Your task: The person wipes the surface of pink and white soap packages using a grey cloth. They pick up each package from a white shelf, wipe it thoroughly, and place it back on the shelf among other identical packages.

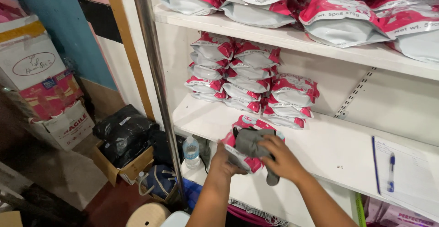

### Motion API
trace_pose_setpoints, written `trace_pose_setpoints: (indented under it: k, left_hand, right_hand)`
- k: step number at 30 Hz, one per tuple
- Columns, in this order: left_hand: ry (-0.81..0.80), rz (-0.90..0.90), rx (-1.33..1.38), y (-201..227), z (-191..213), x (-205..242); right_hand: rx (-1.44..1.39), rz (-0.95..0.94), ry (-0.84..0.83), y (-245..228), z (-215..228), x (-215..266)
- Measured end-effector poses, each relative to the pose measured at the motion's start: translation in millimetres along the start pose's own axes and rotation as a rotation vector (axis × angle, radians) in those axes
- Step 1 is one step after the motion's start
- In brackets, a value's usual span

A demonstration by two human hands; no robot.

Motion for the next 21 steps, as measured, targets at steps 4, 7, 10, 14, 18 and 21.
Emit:
trace_pose_setpoints:
  k: [4,7,10,14,18,21]
  left_hand:
    - [-0.091,-0.001,-0.021,-3.3,-37.1,26.8]
    - [0.001,0.054,-0.015,-4.7,-38.4,38.6]
    - [-0.198,-0.028,0.019,-0.7,-36.6,58.2]
    - [-0.085,-0.065,-0.014,-1.1,-37.0,70.1]
    - [-0.013,-0.102,-0.124,-2.8,-27.4,40.6]
    - [0.124,-0.142,-0.144,-6.9,-31.6,44.6]
  right_hand:
    - [0.029,-0.148,-0.066,-19.4,7.9,-43.3]
    - [0.078,-0.044,-0.057,-34.0,-18.6,-59.6]
    - [0.061,0.141,-0.02,-50.0,-29.7,-67.5]
    - [-0.017,0.109,0.0,-26.1,-31.3,-69.6]
    - [-0.111,-0.252,0.134,30.7,-37.9,-65.1]
    - [0.009,-0.235,0.212,27.4,-50.1,-47.2]
Point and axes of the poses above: each hand's wrist, its own x-axis away from the middle knuckle, its own z-axis out of the back of the hand, y = z × x, the point moved 1 cm from there along -x, towards the middle knuckle, and after that the axes turned 5 degrees about x, right-handed, at the moved point
